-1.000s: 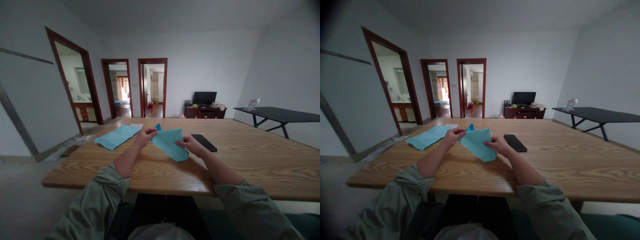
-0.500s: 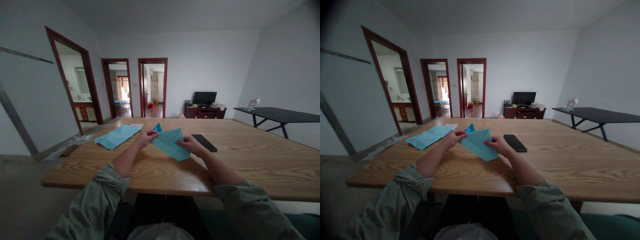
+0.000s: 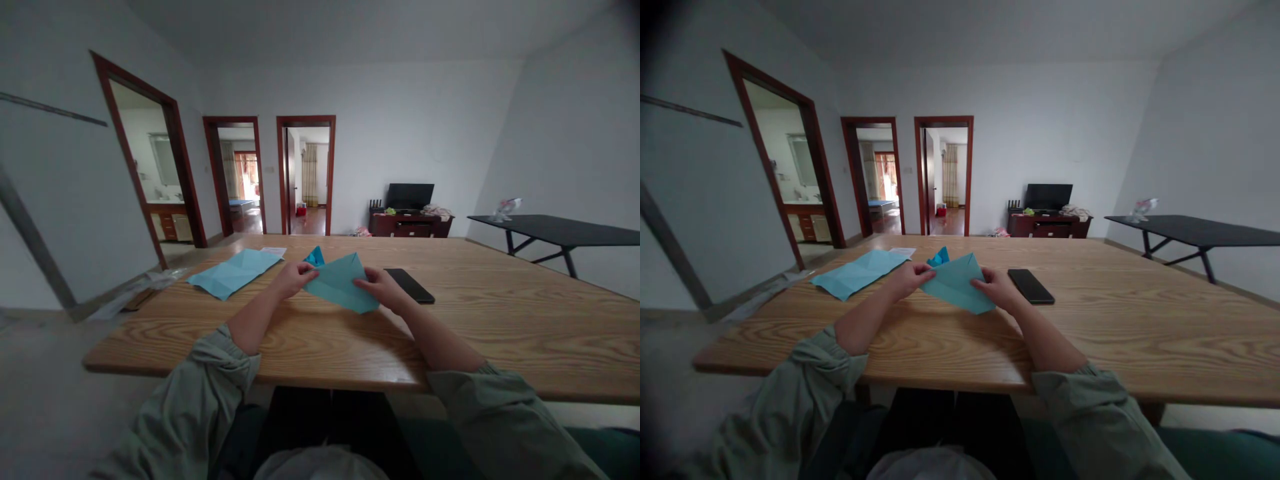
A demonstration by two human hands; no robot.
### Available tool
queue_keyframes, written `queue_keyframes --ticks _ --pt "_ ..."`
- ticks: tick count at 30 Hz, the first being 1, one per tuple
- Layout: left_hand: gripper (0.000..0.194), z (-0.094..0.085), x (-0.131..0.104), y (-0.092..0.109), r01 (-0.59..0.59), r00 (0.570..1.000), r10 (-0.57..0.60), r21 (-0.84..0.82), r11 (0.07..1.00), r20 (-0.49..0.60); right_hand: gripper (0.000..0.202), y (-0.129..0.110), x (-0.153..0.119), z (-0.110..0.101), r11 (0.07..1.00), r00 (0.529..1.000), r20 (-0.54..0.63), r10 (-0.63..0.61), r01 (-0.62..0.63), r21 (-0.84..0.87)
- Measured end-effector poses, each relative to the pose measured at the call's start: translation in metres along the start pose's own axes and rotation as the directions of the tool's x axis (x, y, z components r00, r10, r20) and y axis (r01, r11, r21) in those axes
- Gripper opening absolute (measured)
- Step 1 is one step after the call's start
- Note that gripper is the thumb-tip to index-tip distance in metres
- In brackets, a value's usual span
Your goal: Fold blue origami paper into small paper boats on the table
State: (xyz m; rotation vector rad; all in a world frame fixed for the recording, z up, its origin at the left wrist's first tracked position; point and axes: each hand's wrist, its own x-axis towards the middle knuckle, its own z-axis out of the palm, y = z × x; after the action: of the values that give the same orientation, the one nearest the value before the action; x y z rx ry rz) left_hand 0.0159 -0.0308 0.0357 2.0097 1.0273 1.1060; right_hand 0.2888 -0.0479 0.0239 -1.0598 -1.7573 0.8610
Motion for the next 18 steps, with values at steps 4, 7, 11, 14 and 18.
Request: queue_keyframes --ticks 4,7,11,14,18 --pt "0.038 -0.003 0.007 -0.006 -0.015 0.971 0.017 0.012 1.0 -0.238 0.052 0.005 0.006 -0.007 0.925 0.847 -0.441 -0.298 0.144 -0.351" --pt "0.039 -0.007 0.012 -0.013 -0.039 0.936 0.026 -0.03 0.999 -0.351 0.04 0.005 0.007 -0.009 0.859 0.76 -0.491 -0.426 0.168 -0.484" --pt "0.042 -0.006 0.014 -0.015 -0.057 0.935 0.004 -0.139 0.989 -0.354 0.041 0.006 0.007 -0.004 0.884 0.805 -0.456 -0.38 0.17 -0.436" --pt "0.045 -0.003 0.013 -0.013 -0.049 0.943 -0.029 -0.226 0.973 -0.33 0.061 0.009 0.01 0.0 0.97 0.825 -0.523 -0.213 0.115 -0.213" --pt "0.049 -0.002 0.013 -0.012 -0.046 0.937 -0.055 -0.277 0.96 -0.344 0.072 0.008 0.01 -0.001 0.99 0.88 -0.474 -0.045 0.103 0.097"
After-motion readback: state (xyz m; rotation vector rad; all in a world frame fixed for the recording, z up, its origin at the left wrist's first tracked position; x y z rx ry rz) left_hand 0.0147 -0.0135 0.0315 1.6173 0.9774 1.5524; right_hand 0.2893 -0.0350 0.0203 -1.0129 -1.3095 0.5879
